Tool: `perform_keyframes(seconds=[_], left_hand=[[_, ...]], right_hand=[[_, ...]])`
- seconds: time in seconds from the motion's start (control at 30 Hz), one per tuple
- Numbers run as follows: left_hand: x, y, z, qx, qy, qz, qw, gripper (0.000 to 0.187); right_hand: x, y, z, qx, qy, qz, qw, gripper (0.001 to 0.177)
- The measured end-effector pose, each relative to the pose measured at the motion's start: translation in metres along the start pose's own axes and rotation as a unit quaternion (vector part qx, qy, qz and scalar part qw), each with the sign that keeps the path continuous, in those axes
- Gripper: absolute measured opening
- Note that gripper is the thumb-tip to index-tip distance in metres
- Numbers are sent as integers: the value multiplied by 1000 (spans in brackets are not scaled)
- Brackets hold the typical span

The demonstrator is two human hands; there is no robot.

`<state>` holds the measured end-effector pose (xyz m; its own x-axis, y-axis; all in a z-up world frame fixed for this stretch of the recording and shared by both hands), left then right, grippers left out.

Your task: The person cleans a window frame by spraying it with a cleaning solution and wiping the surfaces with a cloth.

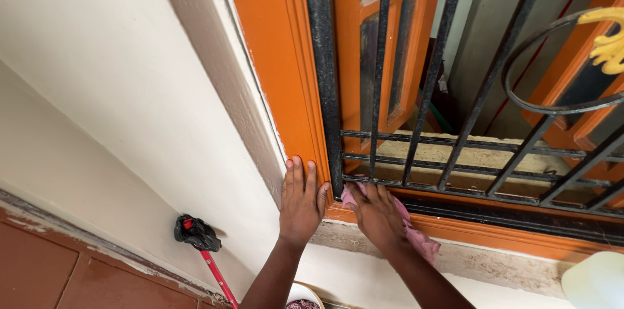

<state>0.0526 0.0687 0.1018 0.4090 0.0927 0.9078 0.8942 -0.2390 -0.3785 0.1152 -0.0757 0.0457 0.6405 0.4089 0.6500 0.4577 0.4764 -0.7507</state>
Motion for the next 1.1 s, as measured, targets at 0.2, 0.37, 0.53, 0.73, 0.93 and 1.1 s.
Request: perform_keyframes(seconds=[0.2,0.37,0.53,0.73,0.93,1.1], left_hand=[[-6,7,3,35,4,2,999,67],[-9,14,3,29,5,-11,999,83],[-13,18,7,54,14,-15,998,83],[-14,19,10,47,-10,18,999,66],[-9,13,6,26,-8,24,999,62],[-6,9,6,14,-22,34,999,58]], right_hand=[[-25,-8,-43,-28,43,83,995,56],[-49,-66,-100,-12,140,96,985,50],[-83,-97,-167,-26,179,103,978,57],[-101,-98,-205,-68,109,-3,992,52],[-82,-63,-161,-39,143,38,988,47],[-38,-26,-60,-103,17,-16,994,49]])
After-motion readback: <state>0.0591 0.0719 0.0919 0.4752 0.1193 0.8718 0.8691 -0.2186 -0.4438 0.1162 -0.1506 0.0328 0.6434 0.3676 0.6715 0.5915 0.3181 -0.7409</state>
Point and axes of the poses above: each hand's wrist, its own x-axis towards the middle knuckle, its own y-axis out of the palm, z = x × y, the point moved 9 cm from there along x, towards the middle knuckle, and after that the axes turned 15 degrees about -z, right-handed, at the moved point
